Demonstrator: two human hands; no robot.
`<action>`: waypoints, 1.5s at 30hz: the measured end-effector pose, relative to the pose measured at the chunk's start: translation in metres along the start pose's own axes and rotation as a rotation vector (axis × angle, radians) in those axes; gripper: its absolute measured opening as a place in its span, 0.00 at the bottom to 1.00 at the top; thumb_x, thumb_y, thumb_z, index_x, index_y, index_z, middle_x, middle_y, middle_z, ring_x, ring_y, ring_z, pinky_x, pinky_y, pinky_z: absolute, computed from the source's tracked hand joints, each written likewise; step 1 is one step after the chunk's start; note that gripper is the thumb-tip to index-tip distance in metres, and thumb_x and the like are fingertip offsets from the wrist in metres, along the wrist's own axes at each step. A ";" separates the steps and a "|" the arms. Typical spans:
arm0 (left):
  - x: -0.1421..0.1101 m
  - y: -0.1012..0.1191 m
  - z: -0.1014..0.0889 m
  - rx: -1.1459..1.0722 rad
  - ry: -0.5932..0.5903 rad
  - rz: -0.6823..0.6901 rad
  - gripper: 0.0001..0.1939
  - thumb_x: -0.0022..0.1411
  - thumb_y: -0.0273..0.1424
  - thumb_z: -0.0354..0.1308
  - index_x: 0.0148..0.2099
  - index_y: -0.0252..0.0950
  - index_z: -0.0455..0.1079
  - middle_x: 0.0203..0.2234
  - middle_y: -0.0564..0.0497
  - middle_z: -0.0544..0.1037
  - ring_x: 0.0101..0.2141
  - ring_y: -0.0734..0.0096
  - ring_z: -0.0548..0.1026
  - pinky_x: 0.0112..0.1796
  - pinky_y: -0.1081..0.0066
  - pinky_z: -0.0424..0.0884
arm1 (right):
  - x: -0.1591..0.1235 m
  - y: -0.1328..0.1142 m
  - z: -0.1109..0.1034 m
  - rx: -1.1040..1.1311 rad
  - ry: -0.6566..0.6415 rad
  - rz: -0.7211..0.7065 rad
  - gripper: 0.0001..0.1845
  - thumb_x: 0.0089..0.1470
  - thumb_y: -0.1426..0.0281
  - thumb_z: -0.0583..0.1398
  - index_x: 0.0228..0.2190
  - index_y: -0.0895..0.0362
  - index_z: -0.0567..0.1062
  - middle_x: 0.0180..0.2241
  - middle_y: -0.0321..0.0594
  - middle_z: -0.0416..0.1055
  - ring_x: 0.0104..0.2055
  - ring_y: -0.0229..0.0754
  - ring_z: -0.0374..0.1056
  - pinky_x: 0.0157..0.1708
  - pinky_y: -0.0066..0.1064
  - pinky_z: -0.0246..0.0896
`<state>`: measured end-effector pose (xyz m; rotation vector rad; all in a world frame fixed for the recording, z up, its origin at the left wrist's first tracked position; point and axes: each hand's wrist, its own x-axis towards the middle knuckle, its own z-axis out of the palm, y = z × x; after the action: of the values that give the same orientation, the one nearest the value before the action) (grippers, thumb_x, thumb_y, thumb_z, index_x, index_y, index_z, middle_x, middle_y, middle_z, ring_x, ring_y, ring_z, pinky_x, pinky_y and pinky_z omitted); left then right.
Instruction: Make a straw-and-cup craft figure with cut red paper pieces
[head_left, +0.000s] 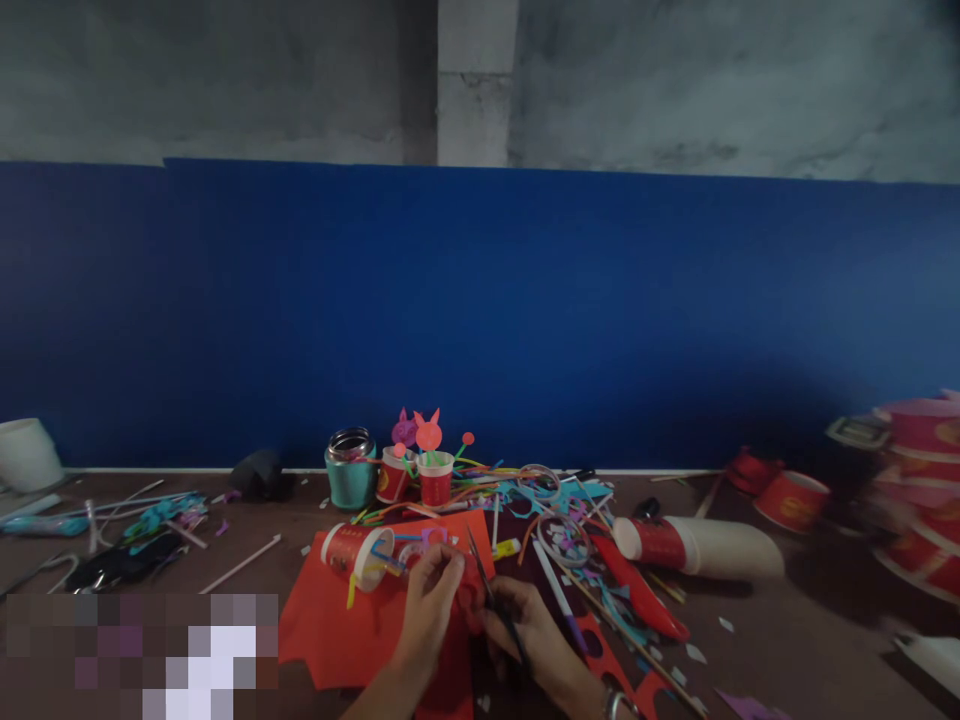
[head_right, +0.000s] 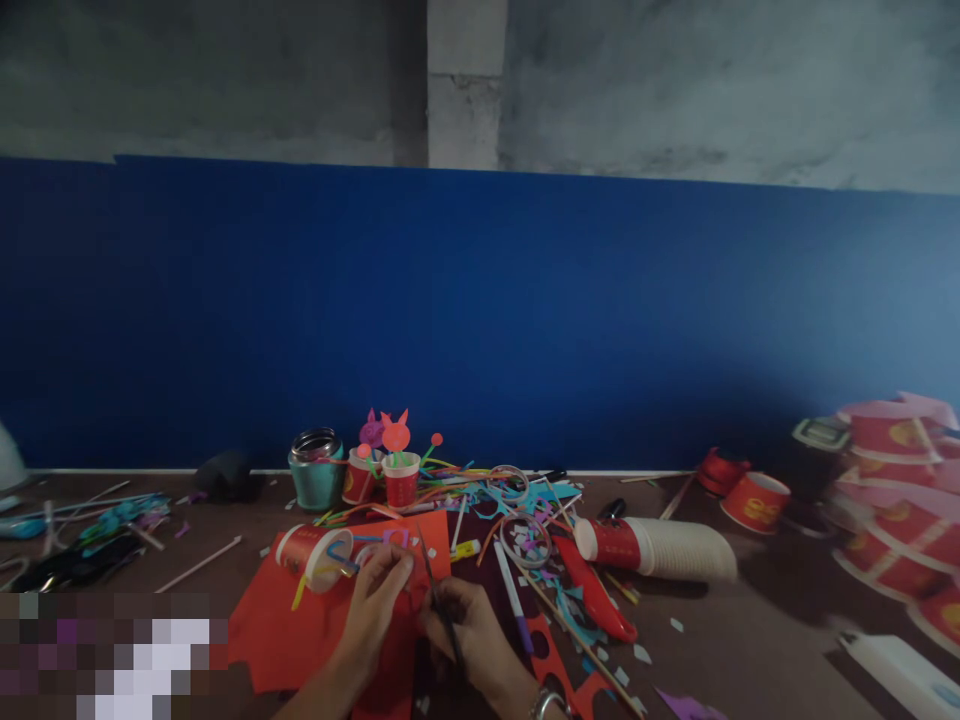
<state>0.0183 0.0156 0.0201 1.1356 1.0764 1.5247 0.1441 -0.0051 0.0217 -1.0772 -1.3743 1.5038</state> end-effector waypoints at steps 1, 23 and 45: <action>0.000 -0.001 0.000 0.002 0.009 0.002 0.15 0.48 0.41 0.58 0.20 0.36 0.63 0.15 0.57 0.63 0.21 0.74 0.62 0.24 0.75 0.60 | 0.000 0.000 0.000 -0.006 -0.006 -0.006 0.20 0.37 0.55 0.63 0.21 0.59 0.66 0.11 0.26 0.60 0.10 0.28 0.53 0.09 0.19 0.49; 0.004 -0.006 -0.004 -0.082 -0.047 -0.028 0.12 0.49 0.37 0.57 0.21 0.36 0.64 0.17 0.56 0.66 0.23 0.73 0.64 0.27 0.74 0.60 | -0.001 0.002 -0.002 -0.060 -0.038 0.033 0.18 0.39 0.57 0.62 0.21 0.59 0.66 0.11 0.26 0.59 0.09 0.28 0.55 0.09 0.18 0.48; 0.001 0.000 -0.002 -0.042 0.111 -0.011 0.14 0.44 0.41 0.61 0.22 0.36 0.67 0.18 0.56 0.67 0.24 0.73 0.66 0.28 0.74 0.63 | 0.000 0.003 -0.002 0.023 0.042 0.021 0.23 0.36 0.52 0.63 0.23 0.59 0.67 0.09 0.25 0.58 0.08 0.28 0.53 0.08 0.19 0.48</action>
<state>0.0161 0.0163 0.0204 1.0253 1.1171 1.6102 0.1458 -0.0044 0.0186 -1.1061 -1.3177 1.5003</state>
